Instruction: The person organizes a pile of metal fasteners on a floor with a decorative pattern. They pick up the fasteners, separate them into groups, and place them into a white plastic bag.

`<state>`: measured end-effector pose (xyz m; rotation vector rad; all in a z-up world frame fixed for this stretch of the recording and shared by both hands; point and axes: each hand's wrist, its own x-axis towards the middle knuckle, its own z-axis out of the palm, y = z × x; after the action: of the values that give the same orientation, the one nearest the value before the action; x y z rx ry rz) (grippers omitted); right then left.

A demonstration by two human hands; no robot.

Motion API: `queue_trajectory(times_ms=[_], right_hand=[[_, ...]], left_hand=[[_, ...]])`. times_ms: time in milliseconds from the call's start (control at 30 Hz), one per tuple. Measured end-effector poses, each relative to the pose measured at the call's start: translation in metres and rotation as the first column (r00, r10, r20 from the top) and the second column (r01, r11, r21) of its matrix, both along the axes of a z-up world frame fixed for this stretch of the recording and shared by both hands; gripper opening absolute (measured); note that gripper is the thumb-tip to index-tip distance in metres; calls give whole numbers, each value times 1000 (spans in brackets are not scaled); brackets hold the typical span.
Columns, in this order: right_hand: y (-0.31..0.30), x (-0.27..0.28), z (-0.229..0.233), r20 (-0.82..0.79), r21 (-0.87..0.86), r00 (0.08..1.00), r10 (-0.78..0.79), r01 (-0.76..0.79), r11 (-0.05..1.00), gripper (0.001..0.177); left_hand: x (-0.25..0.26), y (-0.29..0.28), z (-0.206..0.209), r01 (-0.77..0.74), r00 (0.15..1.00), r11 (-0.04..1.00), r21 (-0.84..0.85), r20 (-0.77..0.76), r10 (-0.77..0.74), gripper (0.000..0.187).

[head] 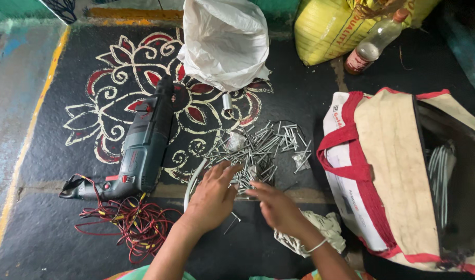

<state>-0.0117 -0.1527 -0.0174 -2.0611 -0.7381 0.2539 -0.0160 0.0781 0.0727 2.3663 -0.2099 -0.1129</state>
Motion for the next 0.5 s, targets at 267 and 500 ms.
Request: queue_trajectory(times_ms=[267, 500], right_hand=[[-23, 8, 32, -365, -385, 753, -548, 414, 825, 37], [-32, 27, -4, 317, -344, 818, -480, 571, 745, 42]], left_hand=[[-32, -13, -69, 484, 736, 785, 388, -665, -125, 29], [-4, -26, -94, 256, 866, 919, 300, -494, -80, 44]])
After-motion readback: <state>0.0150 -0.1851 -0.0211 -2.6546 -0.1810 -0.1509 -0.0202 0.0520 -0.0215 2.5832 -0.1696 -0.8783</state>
